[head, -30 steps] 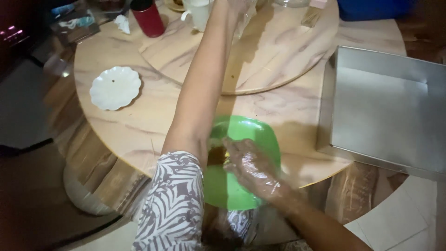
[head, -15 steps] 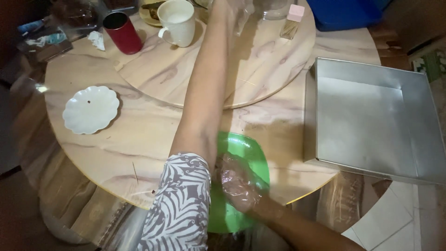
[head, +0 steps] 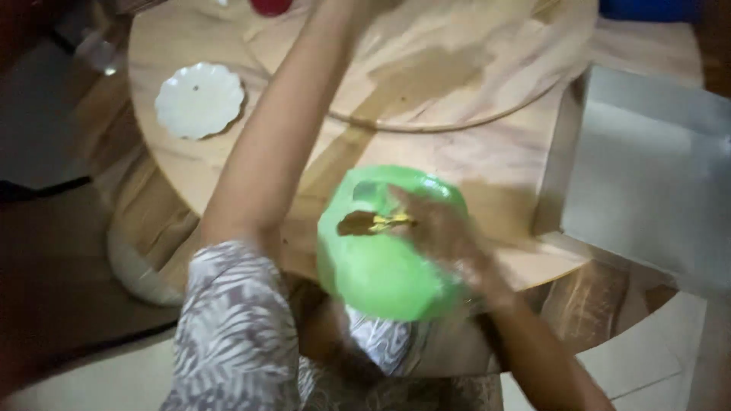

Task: The person, wearing plastic gloves, folds and kneads brown dough on a green plate, occasionally applying butter from a package.

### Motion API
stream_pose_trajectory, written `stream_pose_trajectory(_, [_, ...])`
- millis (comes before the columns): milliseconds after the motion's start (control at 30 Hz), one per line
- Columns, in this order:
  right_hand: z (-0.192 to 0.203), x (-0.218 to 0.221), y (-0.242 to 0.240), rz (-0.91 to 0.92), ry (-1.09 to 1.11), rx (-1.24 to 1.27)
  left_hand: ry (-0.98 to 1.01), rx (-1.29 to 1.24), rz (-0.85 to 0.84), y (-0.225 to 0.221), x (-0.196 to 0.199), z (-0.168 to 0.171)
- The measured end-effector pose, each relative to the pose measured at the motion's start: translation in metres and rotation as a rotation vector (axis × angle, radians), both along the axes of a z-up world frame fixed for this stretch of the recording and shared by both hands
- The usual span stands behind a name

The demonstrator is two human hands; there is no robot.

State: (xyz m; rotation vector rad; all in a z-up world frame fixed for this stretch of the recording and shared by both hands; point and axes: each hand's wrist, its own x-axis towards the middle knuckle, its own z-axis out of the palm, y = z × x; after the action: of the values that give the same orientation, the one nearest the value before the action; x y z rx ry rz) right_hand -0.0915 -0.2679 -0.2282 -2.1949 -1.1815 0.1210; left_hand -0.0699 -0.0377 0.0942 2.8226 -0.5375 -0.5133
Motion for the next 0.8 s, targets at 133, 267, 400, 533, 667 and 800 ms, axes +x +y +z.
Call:
stream_pose_trajectory(133, [0.013,-0.005,0.002,-0.117,0.096,-0.054,0.085,-0.094,0.045,0.002,-0.056,-0.086])
stream_pose_trajectory(267, [0.058,-0.033,0.007,-0.123,0.006,-0.109,0.117,-0.142,0.152,0.007,-0.098,-0.185])
stream_pose_trajectory(400, [0.048,-0.043,0.022,-0.082,-0.131,-0.314,0.013,-0.169,0.140,0.005,-0.120,-0.235])
stream_pose_trajectory(533, [0.023,-0.055,0.047,-0.020,-0.131,-0.490,0.091,-0.318,0.118,0.012,-0.117,-0.250])
stream_pose_trajectory(667, [-0.026,-0.039,0.070,-0.232,-0.312,-0.536,0.254,-0.418,0.263,0.016,-0.105,-0.237])
stream_pose_trajectory(800, [-0.050,-0.017,0.075,-0.137,-0.347,-0.663,0.223,-0.500,0.343,0.021,-0.104,-0.236])
